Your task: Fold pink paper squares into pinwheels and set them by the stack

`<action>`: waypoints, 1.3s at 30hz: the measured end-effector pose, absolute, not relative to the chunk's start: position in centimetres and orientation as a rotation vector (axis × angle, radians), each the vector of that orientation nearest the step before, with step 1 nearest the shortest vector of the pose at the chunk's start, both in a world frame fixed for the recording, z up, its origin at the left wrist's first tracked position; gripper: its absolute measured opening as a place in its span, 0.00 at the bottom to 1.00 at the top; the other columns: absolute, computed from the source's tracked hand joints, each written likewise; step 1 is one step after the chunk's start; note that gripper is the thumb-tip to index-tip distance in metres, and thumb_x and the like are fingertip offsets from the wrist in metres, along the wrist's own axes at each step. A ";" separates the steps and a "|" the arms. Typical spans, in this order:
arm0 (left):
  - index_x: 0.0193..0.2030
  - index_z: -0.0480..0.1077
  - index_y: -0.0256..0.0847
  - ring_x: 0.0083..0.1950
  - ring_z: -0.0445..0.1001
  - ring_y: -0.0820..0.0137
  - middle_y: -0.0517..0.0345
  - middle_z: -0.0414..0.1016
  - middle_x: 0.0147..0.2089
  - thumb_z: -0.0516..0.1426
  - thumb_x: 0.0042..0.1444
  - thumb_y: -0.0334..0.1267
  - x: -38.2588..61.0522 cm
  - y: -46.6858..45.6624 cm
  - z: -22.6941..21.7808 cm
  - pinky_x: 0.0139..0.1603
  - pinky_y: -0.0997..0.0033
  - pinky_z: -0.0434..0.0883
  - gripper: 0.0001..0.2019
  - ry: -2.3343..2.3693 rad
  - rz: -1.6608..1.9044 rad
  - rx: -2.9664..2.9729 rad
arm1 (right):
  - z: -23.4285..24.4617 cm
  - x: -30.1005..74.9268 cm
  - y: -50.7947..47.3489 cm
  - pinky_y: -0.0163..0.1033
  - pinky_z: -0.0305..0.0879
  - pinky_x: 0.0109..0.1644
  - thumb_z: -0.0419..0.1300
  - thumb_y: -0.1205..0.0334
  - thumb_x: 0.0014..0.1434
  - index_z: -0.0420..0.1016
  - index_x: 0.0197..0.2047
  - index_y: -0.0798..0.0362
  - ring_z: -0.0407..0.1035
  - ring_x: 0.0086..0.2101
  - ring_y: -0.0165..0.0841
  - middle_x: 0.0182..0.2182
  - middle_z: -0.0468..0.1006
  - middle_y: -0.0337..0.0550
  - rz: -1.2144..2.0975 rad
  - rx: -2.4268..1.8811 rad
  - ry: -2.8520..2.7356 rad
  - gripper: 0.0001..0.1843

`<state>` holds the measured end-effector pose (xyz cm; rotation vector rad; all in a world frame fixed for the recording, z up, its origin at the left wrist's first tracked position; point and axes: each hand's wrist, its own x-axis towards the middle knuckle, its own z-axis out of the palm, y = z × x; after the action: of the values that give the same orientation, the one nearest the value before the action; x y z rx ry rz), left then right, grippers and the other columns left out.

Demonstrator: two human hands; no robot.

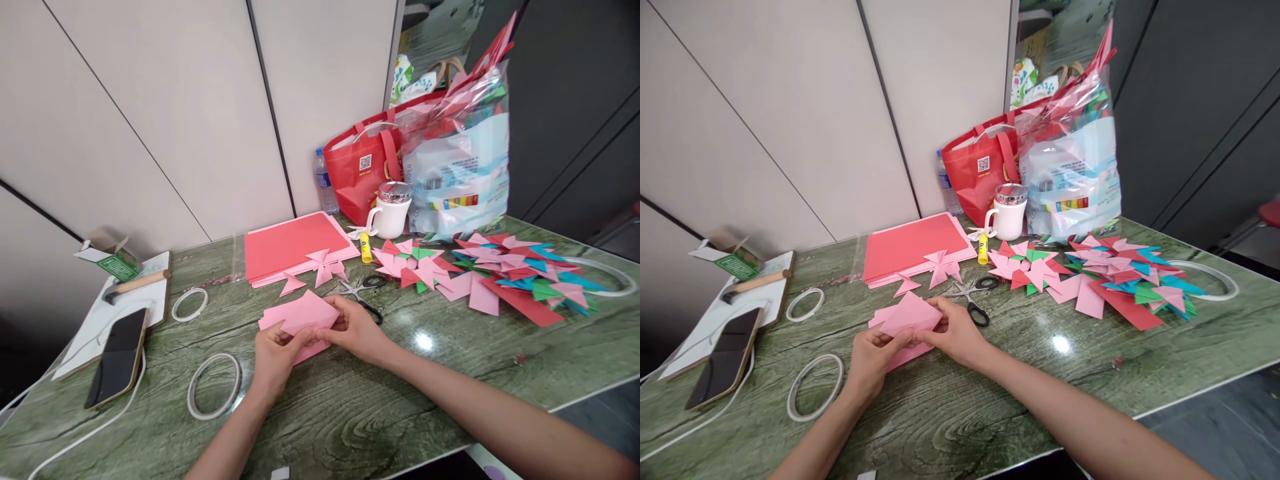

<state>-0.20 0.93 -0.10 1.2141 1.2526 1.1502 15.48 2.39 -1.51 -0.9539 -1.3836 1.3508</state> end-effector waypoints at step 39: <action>0.29 0.73 0.31 0.24 0.77 0.64 0.51 0.78 0.22 0.63 0.44 0.41 -0.2 1.1 0.4 0.28 0.67 0.76 0.12 1.226 1.034 1.107 | -2.0 15.6 2.8 0.36 0.67 0.38 0.63 0.64 0.48 0.63 0.45 0.52 0.69 0.37 0.32 0.37 0.73 0.42 1.381 -0.770 -1.319 0.20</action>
<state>-0.18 1.13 0.45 1.1069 1.2258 1.0343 15.61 2.80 -2.05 -0.7696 -1.3192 1.3807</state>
